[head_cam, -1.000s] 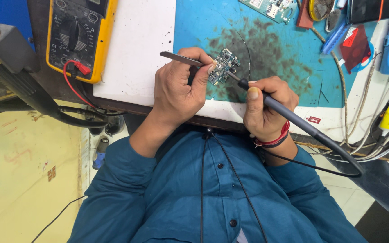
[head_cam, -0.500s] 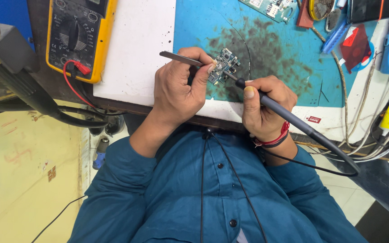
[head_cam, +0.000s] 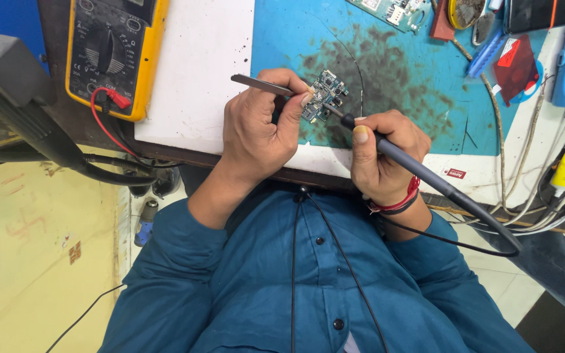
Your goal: The person solders components on a small circuit board at a workbench, holding the board steady with one hand while applying a soldering iron and solder wire to its contacts. They occasionally reposition the board and continue soldering different points on it.
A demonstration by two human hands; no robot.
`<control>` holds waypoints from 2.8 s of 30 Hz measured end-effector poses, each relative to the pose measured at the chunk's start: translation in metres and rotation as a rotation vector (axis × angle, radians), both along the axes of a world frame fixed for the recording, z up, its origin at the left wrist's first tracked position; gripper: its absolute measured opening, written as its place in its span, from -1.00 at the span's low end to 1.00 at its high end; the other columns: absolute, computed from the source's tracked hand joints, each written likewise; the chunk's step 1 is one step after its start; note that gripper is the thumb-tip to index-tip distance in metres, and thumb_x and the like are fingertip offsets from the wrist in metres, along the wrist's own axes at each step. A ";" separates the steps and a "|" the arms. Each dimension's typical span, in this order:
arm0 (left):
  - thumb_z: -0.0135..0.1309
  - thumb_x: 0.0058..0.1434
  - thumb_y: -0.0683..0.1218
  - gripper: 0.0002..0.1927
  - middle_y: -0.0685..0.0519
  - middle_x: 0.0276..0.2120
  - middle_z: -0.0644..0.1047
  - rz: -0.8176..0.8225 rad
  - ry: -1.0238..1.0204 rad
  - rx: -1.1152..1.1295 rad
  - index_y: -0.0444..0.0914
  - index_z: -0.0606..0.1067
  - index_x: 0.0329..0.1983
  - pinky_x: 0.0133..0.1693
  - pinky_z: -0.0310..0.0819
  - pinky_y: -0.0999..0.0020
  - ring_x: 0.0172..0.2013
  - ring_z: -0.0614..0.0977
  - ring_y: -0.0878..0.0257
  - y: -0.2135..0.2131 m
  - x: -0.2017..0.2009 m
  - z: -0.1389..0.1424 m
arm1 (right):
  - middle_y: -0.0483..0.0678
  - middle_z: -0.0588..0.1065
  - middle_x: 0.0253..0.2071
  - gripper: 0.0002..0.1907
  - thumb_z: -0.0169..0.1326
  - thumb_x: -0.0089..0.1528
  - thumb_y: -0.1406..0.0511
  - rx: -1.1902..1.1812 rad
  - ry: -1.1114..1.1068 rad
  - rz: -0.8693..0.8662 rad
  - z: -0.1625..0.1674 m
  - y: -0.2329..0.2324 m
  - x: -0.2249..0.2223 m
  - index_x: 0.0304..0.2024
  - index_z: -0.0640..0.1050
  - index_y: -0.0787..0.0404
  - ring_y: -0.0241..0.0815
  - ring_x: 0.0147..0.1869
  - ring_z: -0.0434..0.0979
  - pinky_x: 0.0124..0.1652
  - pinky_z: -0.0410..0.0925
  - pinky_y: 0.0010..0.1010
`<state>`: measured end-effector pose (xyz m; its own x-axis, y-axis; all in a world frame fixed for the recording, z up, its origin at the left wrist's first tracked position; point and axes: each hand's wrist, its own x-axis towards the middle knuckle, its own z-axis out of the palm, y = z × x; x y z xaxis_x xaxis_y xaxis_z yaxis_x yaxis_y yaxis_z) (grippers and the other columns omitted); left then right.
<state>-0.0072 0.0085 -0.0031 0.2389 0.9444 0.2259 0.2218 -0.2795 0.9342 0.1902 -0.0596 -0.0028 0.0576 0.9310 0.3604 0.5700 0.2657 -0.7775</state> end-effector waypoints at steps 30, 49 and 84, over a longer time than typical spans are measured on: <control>0.15 0.45 -0.21 -0.91 0.06 -0.27 0.60 -0.002 0.002 0.010 -0.29 0.46 -0.11 -0.34 0.51 0.43 -0.40 0.64 0.33 0.000 0.000 0.000 | -0.01 0.47 -0.40 -0.87 0.13 0.44 0.35 -0.028 0.009 -0.005 0.003 0.000 -0.001 -0.17 0.51 0.29 -0.18 -0.45 0.45 -0.38 0.26 -0.43; 0.14 0.46 -0.20 -0.91 0.06 -0.27 0.60 -0.005 -0.001 0.019 -0.29 0.45 -0.12 -0.34 0.52 0.44 -0.40 0.64 0.33 0.001 0.000 0.000 | -0.01 0.48 -0.40 -0.88 0.14 0.43 0.35 -0.055 0.001 -0.002 0.006 0.001 -0.001 -0.18 0.52 0.29 -0.17 -0.44 0.47 -0.37 0.27 -0.42; 0.14 0.45 -0.21 -0.91 0.05 -0.26 0.60 -0.001 -0.006 0.012 -0.30 0.45 -0.11 -0.32 0.53 0.44 -0.39 0.65 0.32 0.000 0.000 0.000 | 0.01 0.50 -0.36 -0.88 0.11 0.46 0.38 0.013 0.014 -0.020 0.001 -0.002 -0.002 -0.18 0.48 0.29 -0.17 -0.45 0.44 -0.38 0.26 -0.42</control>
<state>-0.0069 0.0086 -0.0034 0.2381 0.9415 0.2384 0.2158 -0.2906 0.9322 0.1885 -0.0611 -0.0016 0.0814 0.9249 0.3715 0.5645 0.2644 -0.7820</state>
